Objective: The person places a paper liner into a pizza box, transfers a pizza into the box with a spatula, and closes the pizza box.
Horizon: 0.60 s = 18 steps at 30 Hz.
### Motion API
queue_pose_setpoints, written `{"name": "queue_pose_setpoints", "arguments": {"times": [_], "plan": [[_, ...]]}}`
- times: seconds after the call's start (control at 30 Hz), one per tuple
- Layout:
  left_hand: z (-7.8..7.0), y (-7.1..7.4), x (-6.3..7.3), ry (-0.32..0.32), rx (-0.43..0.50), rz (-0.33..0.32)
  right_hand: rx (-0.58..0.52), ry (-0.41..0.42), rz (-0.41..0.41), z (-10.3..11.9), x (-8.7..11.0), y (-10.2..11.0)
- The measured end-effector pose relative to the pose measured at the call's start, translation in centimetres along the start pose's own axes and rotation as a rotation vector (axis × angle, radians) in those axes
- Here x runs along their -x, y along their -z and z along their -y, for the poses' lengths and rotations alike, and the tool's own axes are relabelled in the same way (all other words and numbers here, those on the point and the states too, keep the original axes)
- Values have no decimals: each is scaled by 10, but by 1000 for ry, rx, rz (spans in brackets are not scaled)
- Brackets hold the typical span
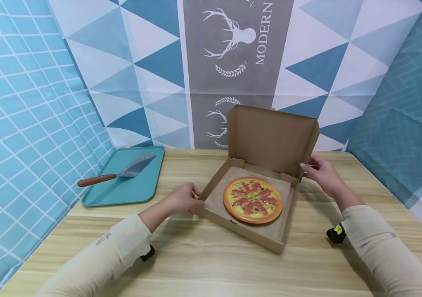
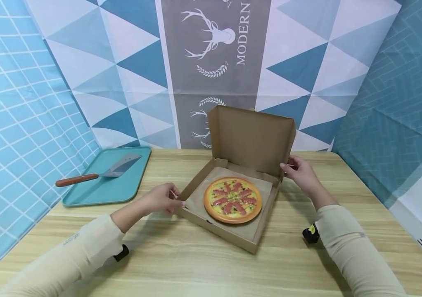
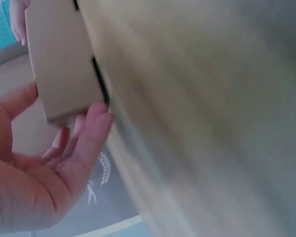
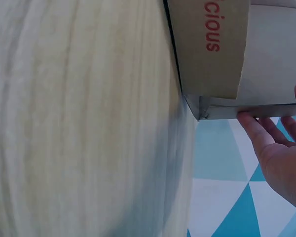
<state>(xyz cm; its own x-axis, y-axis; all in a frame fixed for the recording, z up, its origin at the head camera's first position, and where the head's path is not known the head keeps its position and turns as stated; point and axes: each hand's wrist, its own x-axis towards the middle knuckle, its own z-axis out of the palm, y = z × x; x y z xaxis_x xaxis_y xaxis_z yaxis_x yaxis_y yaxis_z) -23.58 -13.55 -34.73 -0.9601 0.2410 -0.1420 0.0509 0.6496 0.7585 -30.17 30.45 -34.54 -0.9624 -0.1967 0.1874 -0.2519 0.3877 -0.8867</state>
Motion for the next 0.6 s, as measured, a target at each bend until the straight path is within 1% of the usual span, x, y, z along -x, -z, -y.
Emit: {"name": "queue_pose_setpoints", "arguments": {"times": [0.1, 0.17, 0.27, 0.37, 0.4, 0.47, 0.53, 0.6], "plan": [[-7, 6, -8, -21, -14, 45, 15, -11, -15, 3, -2, -3], [-14, 12, -16, -41, 17, 70, 32, -20, -20, 4, -4, -5], [-27, 20, -32, -70, 85, 54, 53, -26, -19, 7, -10, -8], [-38, 30, -51, -74, 167, 6, 63, -27, -11, 8, -18, -9], [-41, 32, -57, -71, 200, -14, 67, -29, -8, 9, -20, -10], [-46, 37, -70, -69, 303, -38, 78, -27, -10, 9, -24, -11], [-52, 41, -82, -79, 425, -62, 91, -24, -16, 9, -26, -13], [-56, 42, -93, -103, 526, -91, 100, -20, -24, 10, -29, -15]]}}
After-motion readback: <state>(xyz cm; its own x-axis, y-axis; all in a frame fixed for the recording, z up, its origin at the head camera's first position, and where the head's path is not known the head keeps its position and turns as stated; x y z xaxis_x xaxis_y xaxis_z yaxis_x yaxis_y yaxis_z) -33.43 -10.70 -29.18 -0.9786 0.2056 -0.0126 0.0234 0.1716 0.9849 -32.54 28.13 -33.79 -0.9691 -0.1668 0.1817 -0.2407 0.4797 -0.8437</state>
